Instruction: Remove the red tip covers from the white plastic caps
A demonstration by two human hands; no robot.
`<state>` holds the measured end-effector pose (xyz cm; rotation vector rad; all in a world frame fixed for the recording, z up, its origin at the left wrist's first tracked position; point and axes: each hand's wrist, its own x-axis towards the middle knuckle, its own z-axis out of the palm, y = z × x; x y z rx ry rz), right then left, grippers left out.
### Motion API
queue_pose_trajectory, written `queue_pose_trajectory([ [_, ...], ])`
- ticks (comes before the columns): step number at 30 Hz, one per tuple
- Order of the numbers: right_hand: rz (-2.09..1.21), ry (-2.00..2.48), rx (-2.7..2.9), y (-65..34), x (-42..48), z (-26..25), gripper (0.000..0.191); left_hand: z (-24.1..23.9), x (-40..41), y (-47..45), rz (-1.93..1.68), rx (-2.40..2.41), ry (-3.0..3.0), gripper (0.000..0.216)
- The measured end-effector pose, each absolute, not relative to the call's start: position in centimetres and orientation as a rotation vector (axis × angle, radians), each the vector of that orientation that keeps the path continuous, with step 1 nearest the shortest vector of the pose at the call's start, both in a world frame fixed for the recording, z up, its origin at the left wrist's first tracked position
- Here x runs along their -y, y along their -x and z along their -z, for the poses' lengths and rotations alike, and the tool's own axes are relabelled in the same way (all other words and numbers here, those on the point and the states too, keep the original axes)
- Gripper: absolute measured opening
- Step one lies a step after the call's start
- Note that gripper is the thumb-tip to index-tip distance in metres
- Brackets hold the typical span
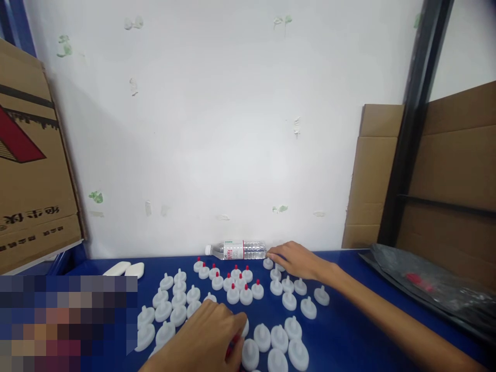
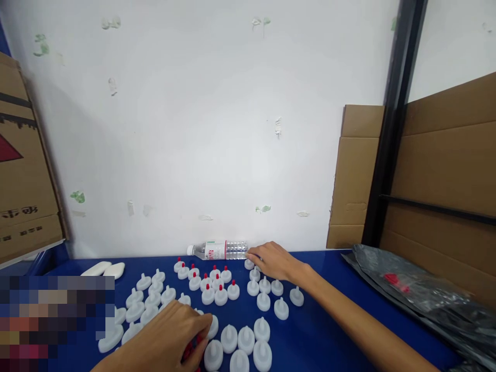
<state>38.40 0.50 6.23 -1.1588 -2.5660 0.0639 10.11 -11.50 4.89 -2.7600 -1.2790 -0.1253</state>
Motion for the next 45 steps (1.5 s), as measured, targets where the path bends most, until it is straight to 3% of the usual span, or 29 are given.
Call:
queue_pose_trajectory([
  [8,-0.273,0.877,2.812,-36.0,3.1,-8.3,0.029,-5.1,11.0,-10.0,0.164,1.213,2.733,0.023],
  [17,-0.192,0.979,2.644,-34.7,4.5,-9.2,0.032,-4.3,10.0,-9.6,0.658,1.199,2.579,0.025],
  [21,-0.179,0.969,2.641,-33.6,6.3,-10.0,0.022,-3.8,9.7,-9.5,0.74,1.358,2.547,0.017],
  [25,-0.188,0.919,2.685,-32.3,8.2,-10.2,0.033,-3.4,9.5,-9.4,0.734,1.327,2.574,0.015],
  [29,-0.169,0.856,2.708,-31.9,8.7,-10.4,0.034,-4.0,9.8,-9.4,0.819,1.223,2.778,0.031],
  [34,-0.082,0.74,2.743,-32.8,6.6,-10.2,0.021,-5.5,10.6,-9.4,1.081,1.39,2.851,0.048],
  [39,-0.072,0.922,2.626,-34.8,3.6,-8.7,0.012,-5.8,11.0,-9.0,0.744,1.265,2.908,0.039],
  [45,-0.15,0.936,2.693,-35.9,2.2,-7.5,0.03,-4.0,10.8,-8.8,0.432,1.217,2.857,0.014],
])
